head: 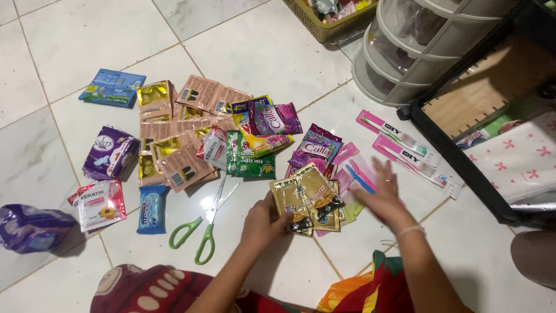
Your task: The person sits on the floor and sorts various small packets and boxes. They use scissors to cut open linked sachets, then place items like medicine boxes, sanitary pads, and snack packets onto a nearby rolling cart.
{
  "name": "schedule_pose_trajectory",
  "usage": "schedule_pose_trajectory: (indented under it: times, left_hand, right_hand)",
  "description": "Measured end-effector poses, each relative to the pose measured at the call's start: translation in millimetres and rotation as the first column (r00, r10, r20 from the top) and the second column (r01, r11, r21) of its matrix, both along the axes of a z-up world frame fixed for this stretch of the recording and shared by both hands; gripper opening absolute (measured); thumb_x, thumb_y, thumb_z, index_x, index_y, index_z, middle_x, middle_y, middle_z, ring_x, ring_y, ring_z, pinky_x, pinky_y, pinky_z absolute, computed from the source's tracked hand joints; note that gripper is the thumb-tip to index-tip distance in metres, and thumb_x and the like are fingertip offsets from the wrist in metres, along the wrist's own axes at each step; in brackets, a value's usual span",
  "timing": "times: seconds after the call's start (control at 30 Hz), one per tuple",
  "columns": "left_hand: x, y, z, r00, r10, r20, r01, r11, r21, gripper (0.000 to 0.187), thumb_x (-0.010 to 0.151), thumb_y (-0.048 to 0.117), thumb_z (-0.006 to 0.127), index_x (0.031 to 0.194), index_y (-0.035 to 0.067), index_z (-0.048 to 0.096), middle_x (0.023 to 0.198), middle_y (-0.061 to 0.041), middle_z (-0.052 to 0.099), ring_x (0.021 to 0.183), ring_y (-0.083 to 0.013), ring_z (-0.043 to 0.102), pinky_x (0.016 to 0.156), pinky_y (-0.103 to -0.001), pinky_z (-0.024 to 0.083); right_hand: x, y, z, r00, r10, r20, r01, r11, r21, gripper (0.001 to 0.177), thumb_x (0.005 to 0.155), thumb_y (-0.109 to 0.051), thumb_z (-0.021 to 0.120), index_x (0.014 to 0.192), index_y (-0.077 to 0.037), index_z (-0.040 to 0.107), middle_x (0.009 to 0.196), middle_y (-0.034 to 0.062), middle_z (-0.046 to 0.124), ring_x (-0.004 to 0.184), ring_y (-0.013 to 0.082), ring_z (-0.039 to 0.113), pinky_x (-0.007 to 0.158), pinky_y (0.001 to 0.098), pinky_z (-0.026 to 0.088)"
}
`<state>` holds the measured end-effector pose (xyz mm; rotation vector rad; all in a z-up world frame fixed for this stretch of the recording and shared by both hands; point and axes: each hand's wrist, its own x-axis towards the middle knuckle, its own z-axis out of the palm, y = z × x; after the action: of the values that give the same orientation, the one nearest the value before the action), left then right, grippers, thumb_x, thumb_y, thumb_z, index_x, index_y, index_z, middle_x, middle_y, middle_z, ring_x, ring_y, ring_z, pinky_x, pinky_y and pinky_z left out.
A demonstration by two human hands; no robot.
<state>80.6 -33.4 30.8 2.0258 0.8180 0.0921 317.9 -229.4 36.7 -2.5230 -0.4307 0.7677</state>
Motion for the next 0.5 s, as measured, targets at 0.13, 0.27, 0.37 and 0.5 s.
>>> schedule_pose_trajectory:
  times: [0.13, 0.27, 0.37, 0.5]
  left_hand:
    - [7, 30, 10, 0.991, -0.104, -0.083, 0.103, 0.995, -0.009, 0.052, 0.086, 0.033, 0.074, 0.131, 0.008, 0.064, 0.091, -0.014, 0.077, 0.078, -0.0272, 0.076, 0.076, -0.038, 0.059]
    - [21, 61, 15, 0.995, -0.037, 0.089, -0.005, 0.902, 0.431, 0.051, 0.089, 0.029, 0.074, 0.13, 0.003, 0.062, 0.115, -0.018, 0.069, 0.105, -0.0341, 0.066, 0.091, -0.043, 0.054]
    - [46, 90, 13, 0.987, -0.114, 0.115, 0.021, 0.797, 0.604, 0.065, 0.087, 0.032, 0.075, 0.14, 0.003, 0.052, 0.135, -0.022, 0.054, 0.128, -0.0396, 0.051, 0.108, -0.049, 0.045]
    - [73, 114, -1, 0.976, -0.213, 0.051, 0.091, 0.607, 0.79, 0.083, 0.082, 0.049, 0.075, 0.148, 0.01, 0.042, 0.153, -0.031, 0.034, 0.142, -0.0499, 0.031, 0.112, -0.06, 0.033]
  right_hand:
    - [48, -49, -51, 0.935, -0.131, 0.328, 0.098, 0.988, 0.115, 0.093, 0.084, -0.048, 0.072, 0.16, -0.017, 0.03, 0.173, 0.0132, 0.007, 0.158, 0.0398, -0.002, 0.125, 0.0573, 0.009]
    - [62, -78, -92, 0.875, -0.197, 0.442, 0.168, 0.98, 0.105, 0.084, 0.091, -0.06, 0.058, 0.156, -0.01, 0.041, 0.171, 0.0186, 0.02, 0.156, 0.0427, 0.007, 0.121, 0.0631, 0.012]
    - [58, -70, -97, 0.843, -0.126, 0.523, 0.128, 0.991, 0.032, 0.084, 0.095, -0.06, 0.057, 0.157, -0.006, 0.04, 0.168, 0.0218, 0.022, 0.157, 0.0413, 0.009, 0.119, 0.0652, 0.01]
    - [23, -22, -77, 0.862, -0.138, 0.488, 0.141, 0.99, 0.031, 0.071, 0.101, -0.055, 0.046, 0.155, -0.008, 0.044, 0.167, 0.015, 0.03, 0.159, 0.0367, 0.014, 0.126, 0.0613, 0.01]
